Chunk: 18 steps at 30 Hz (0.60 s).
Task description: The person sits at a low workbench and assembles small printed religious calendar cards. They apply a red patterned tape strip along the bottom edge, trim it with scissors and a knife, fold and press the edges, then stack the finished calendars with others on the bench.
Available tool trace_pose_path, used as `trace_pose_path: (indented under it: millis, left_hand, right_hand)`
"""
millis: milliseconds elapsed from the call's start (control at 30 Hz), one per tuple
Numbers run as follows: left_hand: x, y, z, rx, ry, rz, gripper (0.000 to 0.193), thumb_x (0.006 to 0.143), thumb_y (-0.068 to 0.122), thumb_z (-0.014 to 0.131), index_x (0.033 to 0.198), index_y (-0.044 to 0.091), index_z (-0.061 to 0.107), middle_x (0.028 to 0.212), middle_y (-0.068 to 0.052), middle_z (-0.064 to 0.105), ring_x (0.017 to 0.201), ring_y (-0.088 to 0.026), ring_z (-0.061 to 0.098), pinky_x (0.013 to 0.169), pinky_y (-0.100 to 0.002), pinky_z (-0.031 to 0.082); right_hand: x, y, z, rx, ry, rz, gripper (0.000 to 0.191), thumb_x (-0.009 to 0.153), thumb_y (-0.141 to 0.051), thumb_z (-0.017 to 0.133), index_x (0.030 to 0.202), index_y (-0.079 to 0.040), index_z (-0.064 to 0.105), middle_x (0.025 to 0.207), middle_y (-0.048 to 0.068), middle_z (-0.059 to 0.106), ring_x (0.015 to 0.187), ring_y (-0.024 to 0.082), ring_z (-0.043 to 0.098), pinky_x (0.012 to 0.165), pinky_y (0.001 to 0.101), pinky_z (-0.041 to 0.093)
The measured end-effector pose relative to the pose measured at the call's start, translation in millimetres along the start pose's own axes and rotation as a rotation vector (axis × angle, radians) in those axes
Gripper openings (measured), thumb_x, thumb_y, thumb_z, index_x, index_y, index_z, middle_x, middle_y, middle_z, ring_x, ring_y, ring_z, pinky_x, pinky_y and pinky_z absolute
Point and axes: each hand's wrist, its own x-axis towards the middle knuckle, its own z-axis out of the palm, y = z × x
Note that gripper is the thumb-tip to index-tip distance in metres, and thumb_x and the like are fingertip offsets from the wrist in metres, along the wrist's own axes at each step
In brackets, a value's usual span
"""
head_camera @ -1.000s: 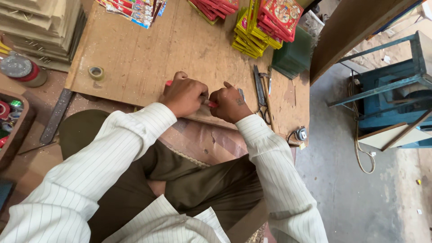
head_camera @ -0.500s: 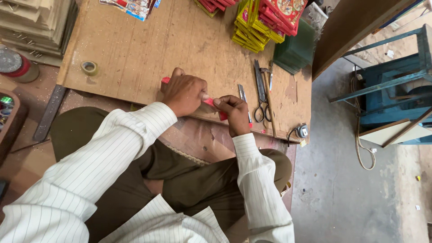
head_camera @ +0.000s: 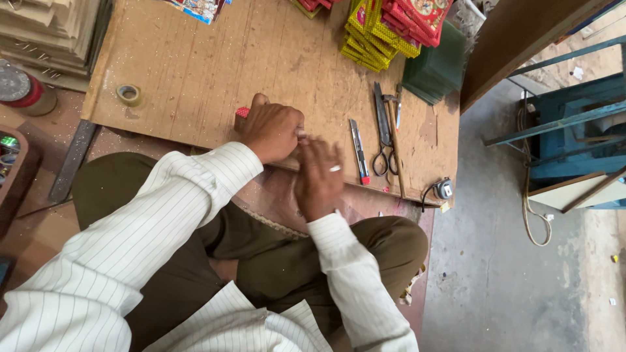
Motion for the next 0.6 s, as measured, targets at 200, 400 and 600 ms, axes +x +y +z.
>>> trace_pose_path:
  millis: [200,400,600]
  left_hand:
    - [7.2,-4.0,-3.3,-0.015,-0.114,-0.062,0.011,0.085,0.022,0.07,0.082,0.015,0.079,0.085,-0.012,0.076,0.084,-0.028,0.071,0.093,-0.048,0.035]
    - [12.0,-43.1,-31.8,-0.237,0.197,-0.029,0.028,0.088,0.027,0.07,0.111,0.012,0.075,0.08,-0.007,0.078,0.076,-0.026,0.072,0.099,-0.054,0.035]
    - [-23.3,-105.5,-42.4,-0.911,0.001,-0.307,0.02,0.091,0.021,0.08,0.095,0.002,0.078,0.077,-0.007,0.071,0.065,-0.01,0.062,0.056,-0.027,0.049]
  right_hand:
    - [-8.1,-18.5,12.7,-0.06,-0.007,0.001,0.04,0.093,0.005,0.056,0.133,0.004,0.064,0.141,0.022,0.063,0.136,0.037,0.058,0.121,0.0539,0.038]
    - [6.3,-17.0,11.3,-0.062,0.02,-0.012,0.032,0.099,0.0,0.062,0.131,0.001,0.067,0.137,0.018,0.066,0.133,0.035,0.061,0.12,0.0518,0.042]
    - [13.9,-19.2,14.5,-0.058,0.009,-0.003,0.032,0.097,-0.002,0.066,0.128,0.002,0.068,0.134,0.019,0.067,0.131,0.035,0.062,0.116,0.0512,0.044]
